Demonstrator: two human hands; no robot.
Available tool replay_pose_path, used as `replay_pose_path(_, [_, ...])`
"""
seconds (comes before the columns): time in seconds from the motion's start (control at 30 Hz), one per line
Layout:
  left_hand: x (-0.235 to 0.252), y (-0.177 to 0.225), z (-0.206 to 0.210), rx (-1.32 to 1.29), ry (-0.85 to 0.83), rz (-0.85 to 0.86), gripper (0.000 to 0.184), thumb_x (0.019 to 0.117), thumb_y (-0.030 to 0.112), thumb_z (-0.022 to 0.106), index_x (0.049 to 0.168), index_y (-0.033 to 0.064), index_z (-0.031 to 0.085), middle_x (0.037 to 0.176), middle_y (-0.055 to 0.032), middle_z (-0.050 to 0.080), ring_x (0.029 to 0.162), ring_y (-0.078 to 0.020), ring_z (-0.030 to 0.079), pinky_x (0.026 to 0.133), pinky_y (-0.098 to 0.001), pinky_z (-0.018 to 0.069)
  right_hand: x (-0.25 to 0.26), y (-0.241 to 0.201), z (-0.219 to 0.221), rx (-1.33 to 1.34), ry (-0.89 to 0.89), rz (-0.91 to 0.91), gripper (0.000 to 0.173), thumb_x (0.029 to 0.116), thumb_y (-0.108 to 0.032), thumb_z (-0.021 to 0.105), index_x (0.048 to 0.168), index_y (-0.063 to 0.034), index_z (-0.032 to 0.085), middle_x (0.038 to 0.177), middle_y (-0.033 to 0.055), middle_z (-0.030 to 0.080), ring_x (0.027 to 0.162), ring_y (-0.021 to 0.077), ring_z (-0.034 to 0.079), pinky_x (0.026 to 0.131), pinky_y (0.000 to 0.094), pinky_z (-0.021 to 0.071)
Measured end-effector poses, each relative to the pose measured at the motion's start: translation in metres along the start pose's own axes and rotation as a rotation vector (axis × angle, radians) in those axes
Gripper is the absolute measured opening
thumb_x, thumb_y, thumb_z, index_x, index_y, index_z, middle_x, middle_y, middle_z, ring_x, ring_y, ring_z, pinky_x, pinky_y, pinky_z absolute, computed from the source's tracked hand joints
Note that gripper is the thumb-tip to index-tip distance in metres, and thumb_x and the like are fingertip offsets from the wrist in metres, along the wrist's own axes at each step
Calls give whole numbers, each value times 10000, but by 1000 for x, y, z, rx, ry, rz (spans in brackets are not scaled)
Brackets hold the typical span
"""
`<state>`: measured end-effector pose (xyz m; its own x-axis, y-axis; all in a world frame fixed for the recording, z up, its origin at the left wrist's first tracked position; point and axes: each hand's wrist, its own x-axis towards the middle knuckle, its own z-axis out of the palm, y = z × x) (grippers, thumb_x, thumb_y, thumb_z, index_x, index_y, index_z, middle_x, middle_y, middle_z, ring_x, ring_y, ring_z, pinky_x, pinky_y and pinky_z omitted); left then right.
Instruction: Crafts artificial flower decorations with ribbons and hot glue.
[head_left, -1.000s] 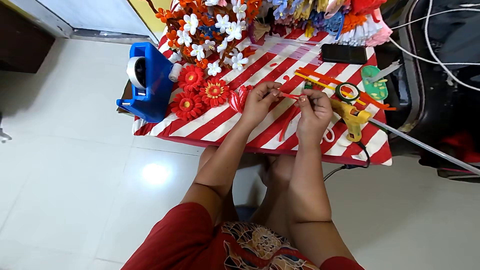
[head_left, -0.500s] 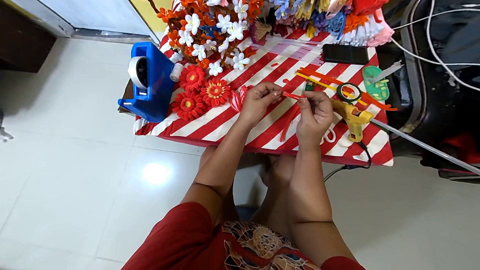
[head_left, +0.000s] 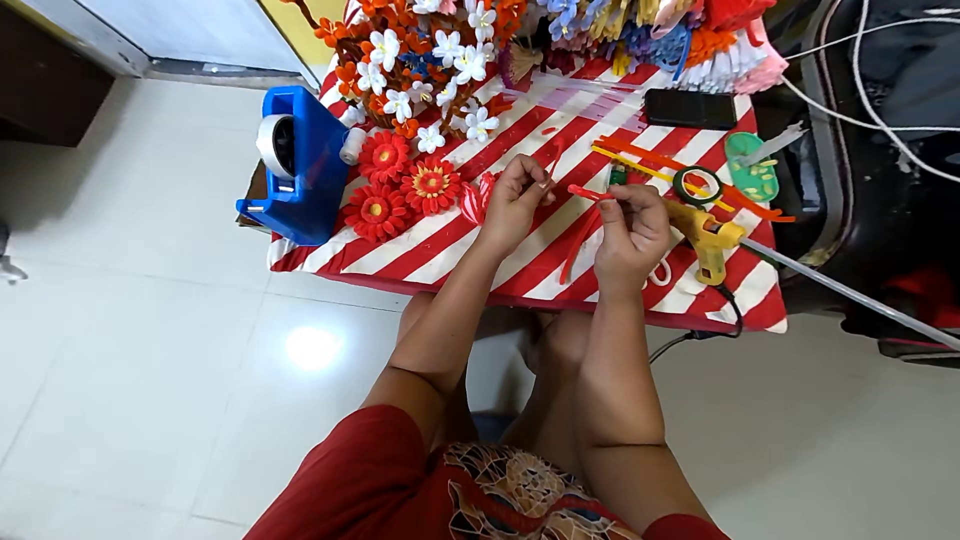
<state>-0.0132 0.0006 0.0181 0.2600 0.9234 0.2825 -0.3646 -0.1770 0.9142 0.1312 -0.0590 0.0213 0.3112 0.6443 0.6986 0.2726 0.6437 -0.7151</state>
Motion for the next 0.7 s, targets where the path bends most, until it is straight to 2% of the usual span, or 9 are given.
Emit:
replay_pose_path(0.07, [0,-1,-1,17,-28,7,187,1001,-39,456,940,53,607,864,19,635,780,-51,617,759,-251,552,1,-3,3,0,39,-18,90,998,-76,641,1076,-62,683,1043,-35,652,992,40,636,874,223,552])
replay_pose_path(0.13, [-2,-1,0,-15,-52,-21,224,998,-35,460,959,40,667,870,30,663,786,-44,624,773,-253,553,-2,-5,10,-18,96,-38,92,993,-64,641,1076,-50,676,1033,-28,648,973,39,637,856,219,555])
replay_pose_path(0.23, [-6,-2,7,-129,-74,-71,176,977,-1,520,1011,39,688,932,24,687,854,-59,654,819,-276,570,-11,-5,22,-60,173,-62,114,978,-31,647,1088,-34,676,1040,1,653,965,53,642,843,227,562])
replay_pose_path(0.37, [-10,1,19,-290,-2,-164,184,989,33,532,898,95,680,868,35,687,822,-60,665,801,-277,579,-19,-4,33,-126,179,-86,99,959,-17,662,1056,-24,681,1049,31,667,1043,88,647,916,264,556])
replay_pose_path(0.47, [-9,5,19,-358,27,-204,237,1006,37,499,876,109,684,850,28,706,784,-55,672,771,-255,580,-17,-5,34,-175,110,-112,81,952,-29,679,1029,-2,679,1049,69,660,1070,114,639,946,271,540])
replay_pose_path(0.57, [-6,2,12,-322,17,-154,237,1001,62,490,860,131,667,824,45,688,769,-40,650,751,-247,559,-11,-10,23,-189,-19,-55,191,951,-38,668,1122,48,669,1088,120,642,1071,135,633,953,276,537])
replay_pose_path(0.63, [-2,0,5,-239,7,-98,203,983,60,523,858,125,670,819,54,676,785,-45,644,784,-265,558,-4,-21,3,-228,-141,68,227,955,-44,647,1145,80,659,1040,139,655,974,128,650,896,279,556])
replay_pose_path(0.7, [0,0,-1,-112,-5,-37,152,964,41,558,862,101,654,809,57,654,785,-41,630,789,-268,551,4,-39,-25,-342,-314,264,181,976,-115,642,1066,35,688,969,94,667,860,89,643,801,266,563])
